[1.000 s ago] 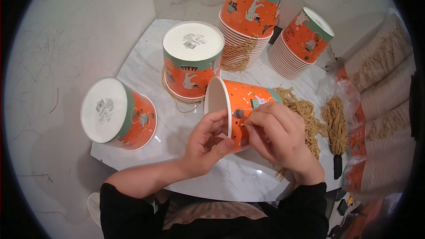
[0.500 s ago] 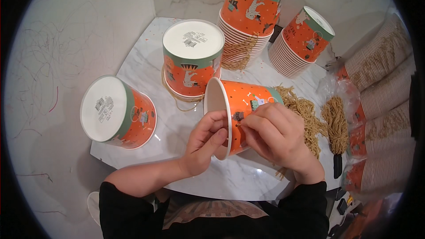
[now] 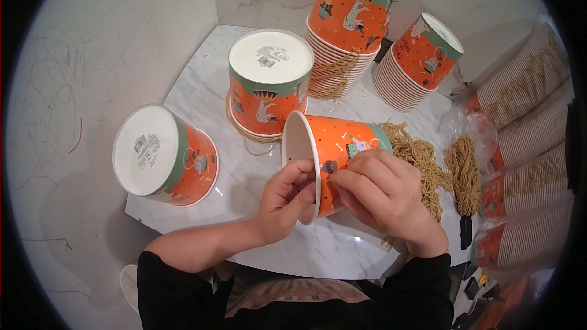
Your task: Attaching string handles to small decorative paper buckets.
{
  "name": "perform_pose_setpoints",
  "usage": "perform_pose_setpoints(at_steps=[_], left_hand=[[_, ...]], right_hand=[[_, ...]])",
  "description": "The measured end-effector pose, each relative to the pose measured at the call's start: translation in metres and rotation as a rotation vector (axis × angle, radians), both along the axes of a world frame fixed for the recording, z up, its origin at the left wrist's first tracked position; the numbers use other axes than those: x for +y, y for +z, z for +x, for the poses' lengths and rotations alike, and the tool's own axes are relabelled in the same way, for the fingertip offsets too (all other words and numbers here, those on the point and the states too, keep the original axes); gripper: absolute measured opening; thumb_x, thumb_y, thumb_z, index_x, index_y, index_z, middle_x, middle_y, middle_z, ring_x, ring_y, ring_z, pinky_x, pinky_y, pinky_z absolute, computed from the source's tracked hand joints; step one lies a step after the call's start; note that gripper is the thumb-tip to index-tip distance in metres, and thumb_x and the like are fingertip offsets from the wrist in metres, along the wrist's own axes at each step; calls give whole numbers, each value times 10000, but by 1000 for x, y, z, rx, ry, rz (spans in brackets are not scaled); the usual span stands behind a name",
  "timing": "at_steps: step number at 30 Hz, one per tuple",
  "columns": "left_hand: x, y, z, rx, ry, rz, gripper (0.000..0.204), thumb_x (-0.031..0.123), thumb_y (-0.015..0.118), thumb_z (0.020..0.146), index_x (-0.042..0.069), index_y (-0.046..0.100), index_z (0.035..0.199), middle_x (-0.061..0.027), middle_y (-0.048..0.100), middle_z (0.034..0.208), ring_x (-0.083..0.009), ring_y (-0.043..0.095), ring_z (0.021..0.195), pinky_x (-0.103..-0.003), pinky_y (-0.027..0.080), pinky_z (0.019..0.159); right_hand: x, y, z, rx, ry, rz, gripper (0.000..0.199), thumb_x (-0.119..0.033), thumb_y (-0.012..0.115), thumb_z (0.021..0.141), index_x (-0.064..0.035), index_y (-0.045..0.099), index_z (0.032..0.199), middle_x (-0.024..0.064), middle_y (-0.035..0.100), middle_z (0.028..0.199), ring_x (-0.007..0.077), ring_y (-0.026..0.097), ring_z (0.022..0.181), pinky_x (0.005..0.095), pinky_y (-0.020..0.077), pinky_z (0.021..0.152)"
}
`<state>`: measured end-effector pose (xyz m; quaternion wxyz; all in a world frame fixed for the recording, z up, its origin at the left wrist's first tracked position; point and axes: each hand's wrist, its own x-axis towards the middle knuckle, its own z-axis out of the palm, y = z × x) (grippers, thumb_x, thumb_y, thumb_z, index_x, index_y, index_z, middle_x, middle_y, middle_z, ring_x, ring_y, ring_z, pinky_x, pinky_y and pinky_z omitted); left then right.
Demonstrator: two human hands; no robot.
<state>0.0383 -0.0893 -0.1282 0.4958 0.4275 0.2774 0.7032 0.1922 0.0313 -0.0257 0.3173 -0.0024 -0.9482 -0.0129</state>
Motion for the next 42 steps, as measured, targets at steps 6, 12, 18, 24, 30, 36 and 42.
perform_pose_setpoints(at_steps=[6, 12, 18, 24, 30, 36, 42], left_hand=[[1, 0, 0, 20, 13, 20, 339, 134, 494, 1087, -30, 435, 1378, -120, 625, 1295, -134, 610, 1181, -277, 488, 1004], [0, -2, 1, -1, 14, 33, 338, 132, 500, 1086, -27, 439, 1378, -117, 628, 1288, -133, 609, 1179, -277, 489, 1000], [0, -5, 1, 5, 14, 46, 310, 117, 498, 1086, -15, 450, 1363, -113, 629, 1280, -129, 612, 1169, -274, 492, 993], [0, -4, 1, 22, 52, 36, 255, 113, 506, 1084, -10, 482, 1307, -94, 649, 1230, -114, 622, 1125, -260, 498, 955], [1, -3, 2, 19, 113, 33, 147, 26, 520, 1056, -5, 544, 1197, -33, 662, 1104, -73, 629, 1022, -237, 506, 884], [-5, -7, -1, 216, 320, 17, 145, 9, 506, 1002, 5, 549, 1141, -44, 630, 997, -55, 589, 868, -218, 482, 788], [0, 14, -15, 852, 959, 238, 102, 77, 662, 824, 62, 625, 918, -138, 532, 1114, -227, 531, 1044, -330, 454, 860]], right_hand=[[-2, 3, 1, -32, 5, -21, 302, -142, 744, 706, -75, 687, 996, 38, 616, 872, 212, 673, 813, 302, 540, 615], [-2, 3, 2, -31, 2, -17, 307, -142, 738, 705, -68, 687, 999, 42, 617, 874, 211, 676, 815, 301, 541, 613], [-3, 1, 1, -22, -10, 0, 302, -142, 736, 709, -68, 690, 999, 38, 614, 873, 205, 673, 813, 299, 538, 612], [-4, 1, 1, -33, -7, 8, 321, -142, 725, 703, -76, 698, 1016, 29, 618, 885, 205, 672, 827, 294, 538, 619], [-4, 3, 2, -37, 3, 8, 364, -143, 723, 699, -75, 710, 1056, 26, 608, 880, 204, 668, 819, 296, 538, 616], [4, 17, 12, -112, -37, -57, 367, -115, 728, 707, -82, 716, 1073, 26, 610, 882, 194, 652, 779, 314, 536, 600], [2, 31, 21, -142, -137, -117, 351, -90, 788, 716, -77, 728, 1061, 36, 629, 838, 196, 650, 710, 319, 525, 590]])
